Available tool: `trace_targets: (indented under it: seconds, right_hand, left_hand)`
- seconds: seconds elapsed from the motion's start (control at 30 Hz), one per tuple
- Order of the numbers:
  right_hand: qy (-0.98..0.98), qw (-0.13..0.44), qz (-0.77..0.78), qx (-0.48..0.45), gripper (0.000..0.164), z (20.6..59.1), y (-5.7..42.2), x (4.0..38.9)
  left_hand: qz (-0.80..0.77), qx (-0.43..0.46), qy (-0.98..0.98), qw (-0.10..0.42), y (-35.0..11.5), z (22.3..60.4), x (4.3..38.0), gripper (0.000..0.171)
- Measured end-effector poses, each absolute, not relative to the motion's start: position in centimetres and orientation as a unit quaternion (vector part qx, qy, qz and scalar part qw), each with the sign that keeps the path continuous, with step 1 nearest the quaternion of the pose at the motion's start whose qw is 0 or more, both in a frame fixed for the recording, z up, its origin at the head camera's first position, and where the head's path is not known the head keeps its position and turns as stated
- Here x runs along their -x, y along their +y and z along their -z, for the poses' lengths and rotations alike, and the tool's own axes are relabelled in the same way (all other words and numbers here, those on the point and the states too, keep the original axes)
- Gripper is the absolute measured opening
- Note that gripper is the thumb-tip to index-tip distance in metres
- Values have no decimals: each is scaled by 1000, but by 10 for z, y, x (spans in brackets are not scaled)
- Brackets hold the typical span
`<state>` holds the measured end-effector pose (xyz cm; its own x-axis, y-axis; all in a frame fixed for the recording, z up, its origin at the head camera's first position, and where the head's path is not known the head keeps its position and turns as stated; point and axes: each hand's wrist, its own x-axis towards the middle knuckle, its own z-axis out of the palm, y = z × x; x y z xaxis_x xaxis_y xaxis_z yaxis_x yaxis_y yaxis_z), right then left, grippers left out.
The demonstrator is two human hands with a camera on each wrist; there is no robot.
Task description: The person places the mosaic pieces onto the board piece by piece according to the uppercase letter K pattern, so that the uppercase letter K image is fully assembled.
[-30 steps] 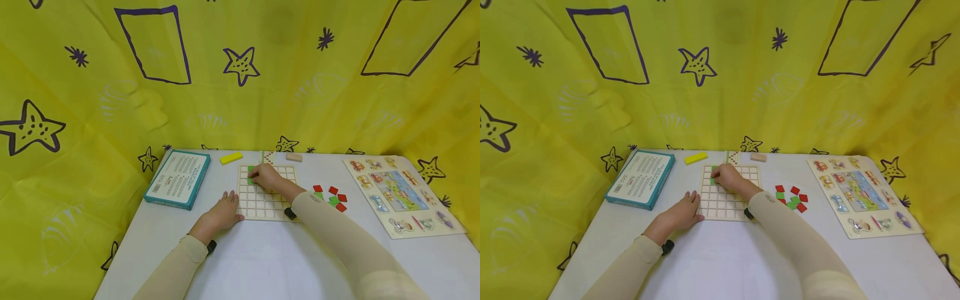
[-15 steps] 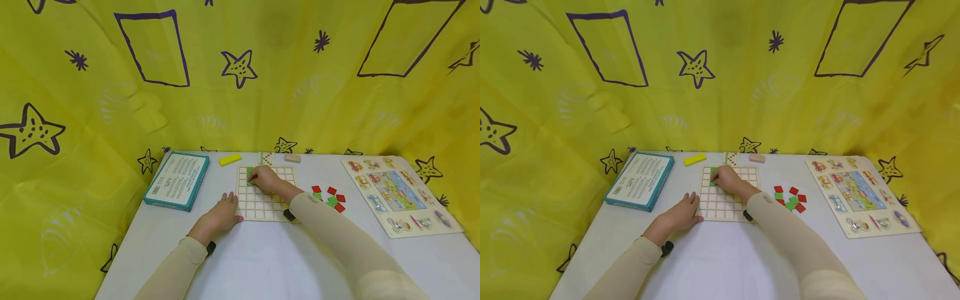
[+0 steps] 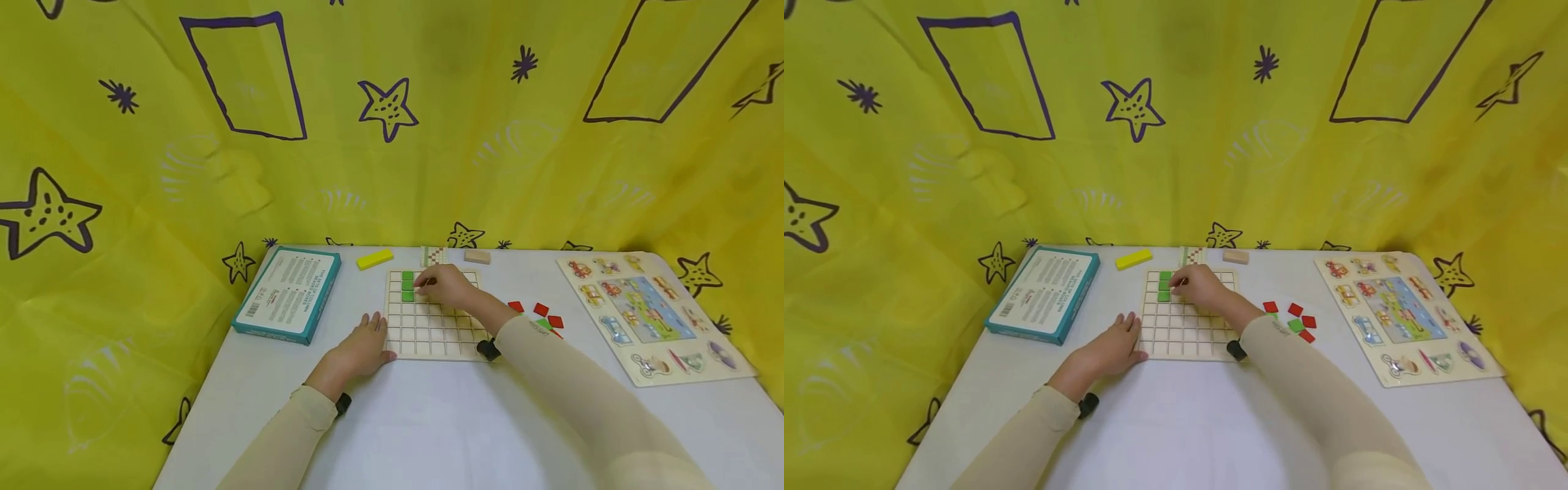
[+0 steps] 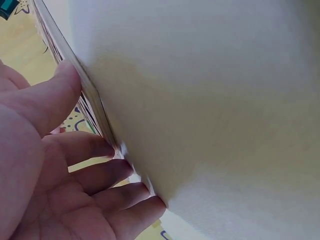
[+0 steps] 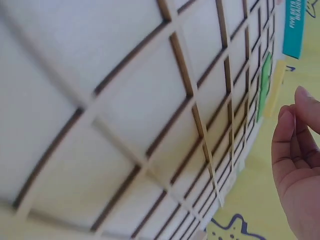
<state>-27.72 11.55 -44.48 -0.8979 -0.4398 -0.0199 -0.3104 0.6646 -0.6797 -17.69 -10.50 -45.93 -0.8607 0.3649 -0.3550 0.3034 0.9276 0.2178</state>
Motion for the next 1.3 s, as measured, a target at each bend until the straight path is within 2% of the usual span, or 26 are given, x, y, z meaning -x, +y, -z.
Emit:
trace_targets:
  seconds: [0.73,1.3]
  right_hand:
    - [916,79,362,157,13,443,202,228]
    - [923,70,351,142,14,455,239,194]
  left_hand:
    - [-85,-185,960,192,-106,457,175,80]
    - [-96,-175,959,203,-105,458,176,79]
